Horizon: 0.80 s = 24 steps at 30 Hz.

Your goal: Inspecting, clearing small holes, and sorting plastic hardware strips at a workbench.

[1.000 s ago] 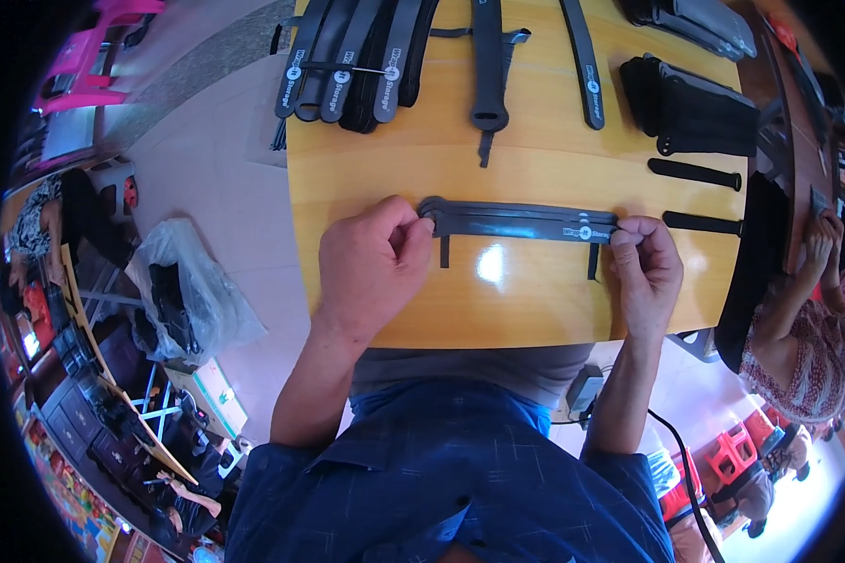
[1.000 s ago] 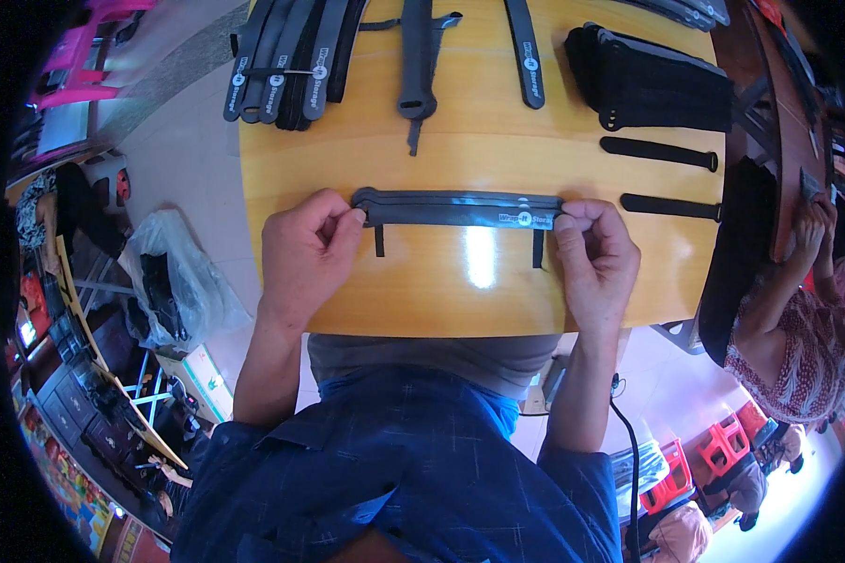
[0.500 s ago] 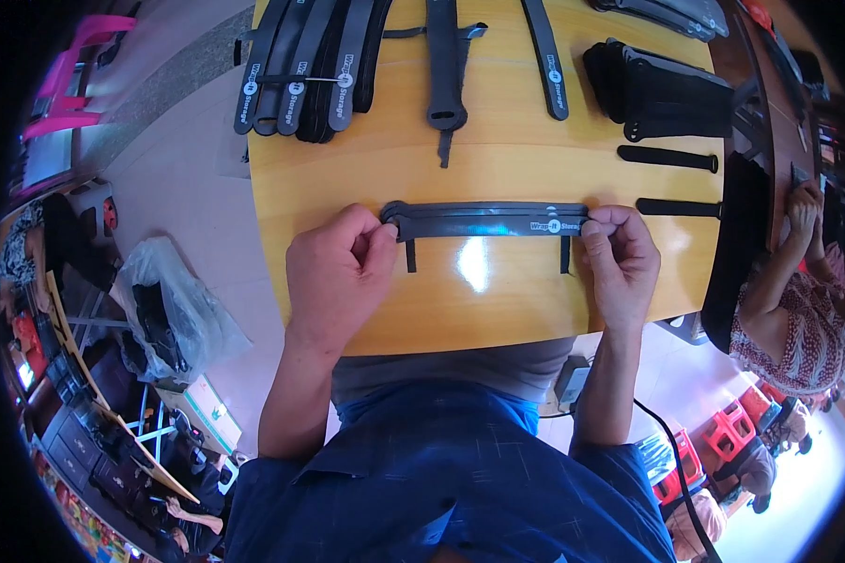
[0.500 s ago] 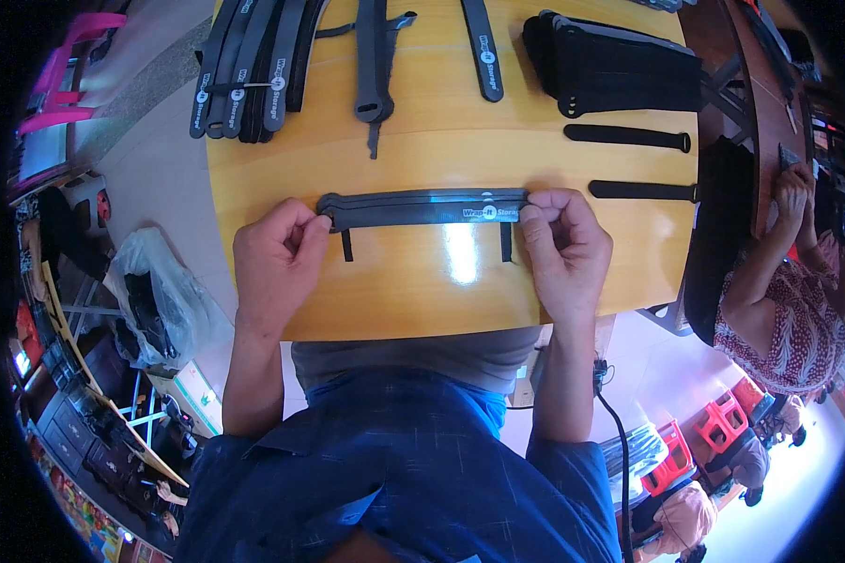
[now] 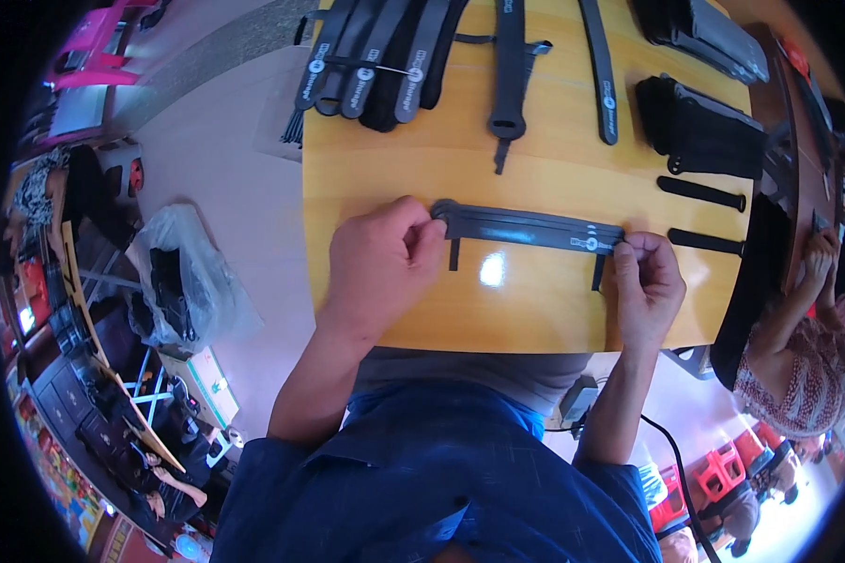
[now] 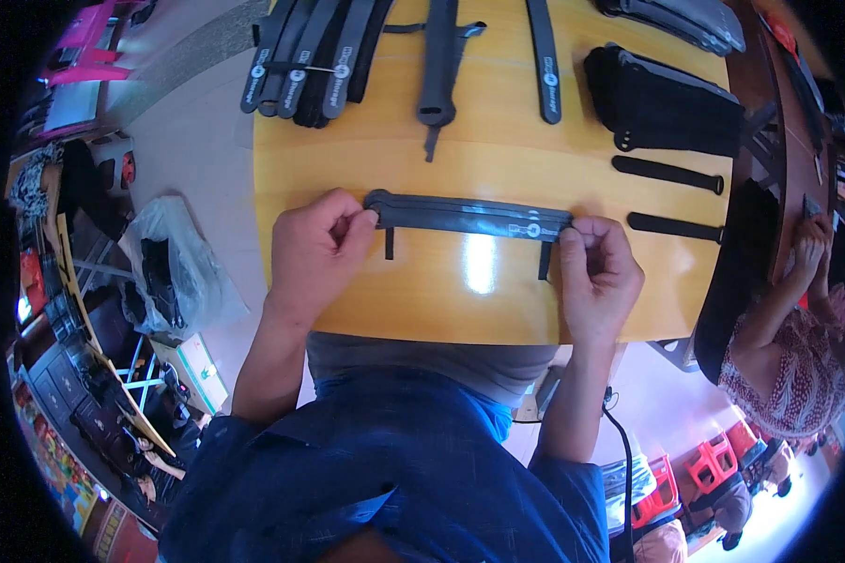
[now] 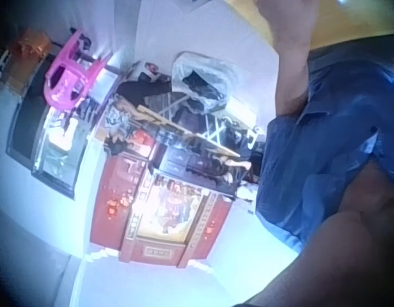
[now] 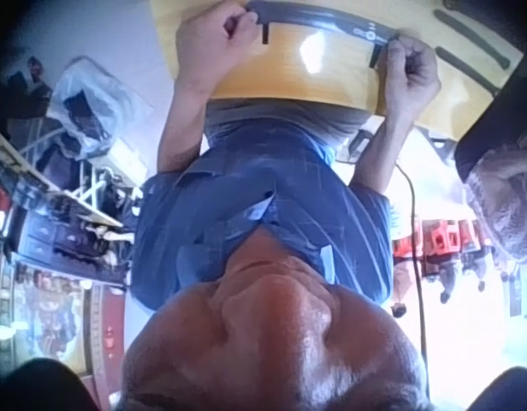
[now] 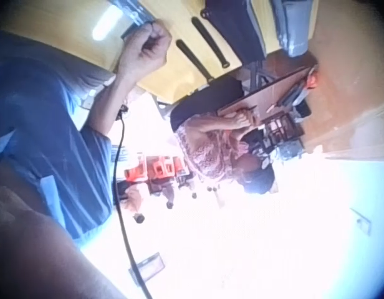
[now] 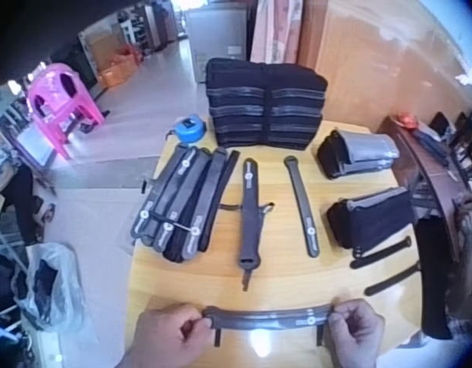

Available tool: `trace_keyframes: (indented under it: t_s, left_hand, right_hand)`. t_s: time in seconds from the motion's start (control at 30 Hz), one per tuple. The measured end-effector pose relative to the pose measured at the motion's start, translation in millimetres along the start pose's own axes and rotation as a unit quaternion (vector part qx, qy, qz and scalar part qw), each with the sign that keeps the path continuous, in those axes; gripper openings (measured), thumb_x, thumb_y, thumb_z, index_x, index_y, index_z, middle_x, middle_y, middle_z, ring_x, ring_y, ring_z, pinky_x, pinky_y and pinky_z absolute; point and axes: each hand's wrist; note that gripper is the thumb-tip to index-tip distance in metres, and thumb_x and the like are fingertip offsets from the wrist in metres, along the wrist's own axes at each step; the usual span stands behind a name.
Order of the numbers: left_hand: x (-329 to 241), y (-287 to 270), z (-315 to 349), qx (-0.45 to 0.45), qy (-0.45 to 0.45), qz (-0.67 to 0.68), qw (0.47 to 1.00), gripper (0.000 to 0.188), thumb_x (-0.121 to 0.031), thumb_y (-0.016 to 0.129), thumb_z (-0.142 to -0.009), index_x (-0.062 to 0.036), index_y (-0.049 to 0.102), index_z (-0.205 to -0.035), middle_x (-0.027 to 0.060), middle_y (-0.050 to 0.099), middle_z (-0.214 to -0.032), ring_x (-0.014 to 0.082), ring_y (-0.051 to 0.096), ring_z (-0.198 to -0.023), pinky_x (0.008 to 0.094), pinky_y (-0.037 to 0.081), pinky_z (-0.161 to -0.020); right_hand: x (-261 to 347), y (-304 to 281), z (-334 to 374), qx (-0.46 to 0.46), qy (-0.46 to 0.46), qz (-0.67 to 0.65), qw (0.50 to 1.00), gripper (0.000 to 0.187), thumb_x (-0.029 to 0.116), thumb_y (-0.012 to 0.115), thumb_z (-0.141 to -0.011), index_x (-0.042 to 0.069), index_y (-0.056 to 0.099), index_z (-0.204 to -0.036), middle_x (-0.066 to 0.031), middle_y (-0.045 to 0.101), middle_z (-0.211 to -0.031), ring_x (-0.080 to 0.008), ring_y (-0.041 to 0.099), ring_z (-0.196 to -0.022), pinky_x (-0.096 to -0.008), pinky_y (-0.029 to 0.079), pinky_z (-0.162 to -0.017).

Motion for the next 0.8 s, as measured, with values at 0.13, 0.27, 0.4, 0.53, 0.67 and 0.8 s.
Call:
trace_keyframes:
  t_s: [0.13,0.27,0.4,0.53,0.67,0.8]
  left_hand:
    - [-2.8,-6.9,1.4,0.003,-0.017,-0.014,1.0,0.017,-0.012,0.076,-0.088,-0.0048,0.063,-0.078,0.0126,0.068,-0.069,0.0332,0.069,-0.063,0.0404,0.052,-0.058]
    - [-5.6,-7.7,-0.5,0.007,-0.013,-0.011,1.0,0.017,-0.012,0.076,-0.088,-0.0045,0.064,-0.079,0.0131,0.068,-0.068,0.034,0.068,-0.062,0.0405,0.052,-0.058]
    - [-3.9,-5.2,-1.4,0.013,-0.009,-0.01,1.0,0.018,-0.012,0.075,-0.088,-0.0044,0.064,-0.078,0.014,0.067,-0.069,0.035,0.068,-0.063,0.0412,0.053,-0.059]
    - [-5.9,-7.1,0.3,-0.001,0.007,-0.02,1.0,0.018,-0.012,0.075,-0.089,-0.0044,0.063,-0.077,0.0145,0.067,-0.069,0.0359,0.067,-0.064,0.0423,0.052,-0.06]
    - [-1.9,-7.7,-0.2,0.005,0.0,-0.024,1.0,0.019,-0.015,0.074,-0.089,-0.0042,0.063,-0.076,0.0146,0.068,-0.07,0.0371,0.068,-0.066,0.0449,0.053,-0.061]
    - [4.3,-5.0,-0.4,-0.005,0.019,-0.051,0.999,0.02,-0.019,0.075,-0.088,-0.0043,0.066,-0.077,0.0154,0.069,-0.073,0.0377,0.069,-0.069,0.0471,0.054,-0.065]
  right_hand:
    - [7.0,7.3,-1.3,0.003,0.014,-0.001,1.0,0.005,0.003,0.071,-0.098,0.0,0.067,-0.102,0.004,0.066,-0.085,-0.0011,0.056,-0.074,-0.0169,0.047,-0.067]
    - [7.6,6.9,-2.3,0.002,-0.004,0.024,1.0,0.005,0.003,0.071,-0.098,0.001,0.067,-0.1,0.0042,0.065,-0.084,-0.0005,0.055,-0.072,-0.0164,0.046,-0.066]
    - [11.0,8.7,-2.2,-0.009,-0.008,0.031,0.999,0.005,0.003,0.071,-0.097,0.0,0.067,-0.1,0.0042,0.064,-0.08,-0.001,0.055,-0.069,-0.0172,0.046,-0.062]
    - [8.6,9.6,-3.7,-0.007,-0.014,0.06,0.998,0.007,0.002,0.072,-0.096,0.0,0.067,-0.1,0.0032,0.064,-0.077,-0.0013,0.055,-0.065,-0.0187,0.045,-0.059]
    - [14.2,10.9,-3.6,-0.027,-0.057,0.074,0.995,0.015,0.002,0.074,-0.092,0.001,0.067,-0.105,0.0007,0.062,-0.072,-0.004,0.054,-0.062,-0.0206,0.046,-0.057]
    - [27.4,17.8,6.9,-0.072,-0.149,0.233,0.958,0.028,0.004,0.073,-0.089,0.002,0.064,-0.115,-0.012,0.066,-0.098,-0.024,0.065,-0.083,-0.035,0.054,-0.073]
Point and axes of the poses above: each hand's wrist, its own z-axis away from the middle knuckle, its own y-axis out of the palm, x = y × z
